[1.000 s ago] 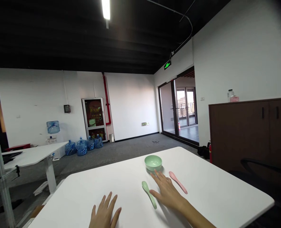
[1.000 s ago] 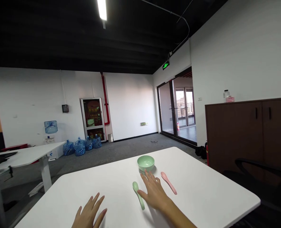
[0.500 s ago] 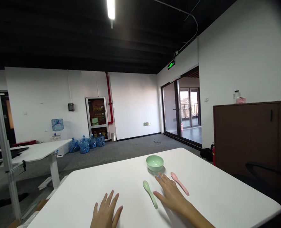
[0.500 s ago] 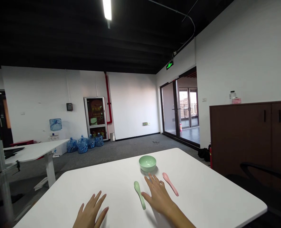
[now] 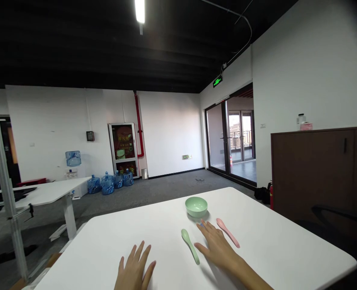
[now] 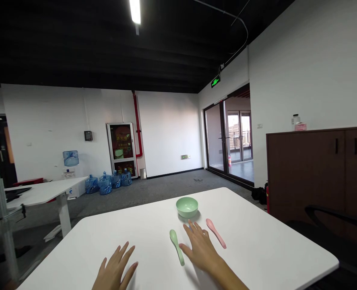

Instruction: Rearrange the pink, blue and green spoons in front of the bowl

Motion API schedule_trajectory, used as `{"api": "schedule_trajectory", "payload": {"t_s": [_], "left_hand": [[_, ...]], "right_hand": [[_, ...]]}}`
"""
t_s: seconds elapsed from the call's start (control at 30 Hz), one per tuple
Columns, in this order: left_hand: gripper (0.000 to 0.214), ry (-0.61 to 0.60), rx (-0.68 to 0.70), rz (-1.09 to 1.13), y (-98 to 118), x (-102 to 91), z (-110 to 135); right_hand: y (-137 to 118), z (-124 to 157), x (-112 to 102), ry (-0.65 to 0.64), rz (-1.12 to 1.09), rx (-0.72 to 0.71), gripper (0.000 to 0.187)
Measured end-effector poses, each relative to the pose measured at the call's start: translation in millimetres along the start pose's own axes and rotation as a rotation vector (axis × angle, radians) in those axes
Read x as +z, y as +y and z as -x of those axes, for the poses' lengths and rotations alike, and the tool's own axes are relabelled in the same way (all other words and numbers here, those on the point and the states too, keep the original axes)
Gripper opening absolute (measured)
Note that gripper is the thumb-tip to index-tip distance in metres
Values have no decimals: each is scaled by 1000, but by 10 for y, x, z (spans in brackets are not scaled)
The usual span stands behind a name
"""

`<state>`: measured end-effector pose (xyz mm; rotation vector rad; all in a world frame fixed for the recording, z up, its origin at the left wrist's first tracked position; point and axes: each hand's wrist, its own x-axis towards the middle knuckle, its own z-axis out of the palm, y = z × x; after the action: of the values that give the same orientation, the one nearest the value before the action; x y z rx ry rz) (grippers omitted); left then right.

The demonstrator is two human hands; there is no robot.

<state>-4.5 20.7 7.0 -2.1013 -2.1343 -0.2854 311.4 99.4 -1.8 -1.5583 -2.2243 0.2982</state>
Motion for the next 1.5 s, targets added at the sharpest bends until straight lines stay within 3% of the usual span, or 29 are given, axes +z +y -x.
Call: {"api": "schedule_trajectory", "payload": {"t_s": [0.2, 0.87, 1.1, 1.27, 1.4, 1.5], "left_hand": [[53, 57, 24, 28, -38, 66, -6], [53, 50, 13, 28, -65, 66, 6], [53, 41, 18, 13, -52, 61, 3], [54, 9, 11, 1, -31, 22, 19], [54, -3, 8, 9, -21, 0, 41], [54, -13, 5, 5, -11, -6, 46]], "right_hand": [[-22, 20, -24, -5, -1, 1, 76], [-2, 6, 38, -21, -31, -7, 77], [38, -68, -37, 102, -31, -22, 66], [274, -217, -199, 228, 65, 60, 49], [609, -303, -227, 225, 208, 180, 38], [826, -310, -198, 204, 269, 266, 44]]}}
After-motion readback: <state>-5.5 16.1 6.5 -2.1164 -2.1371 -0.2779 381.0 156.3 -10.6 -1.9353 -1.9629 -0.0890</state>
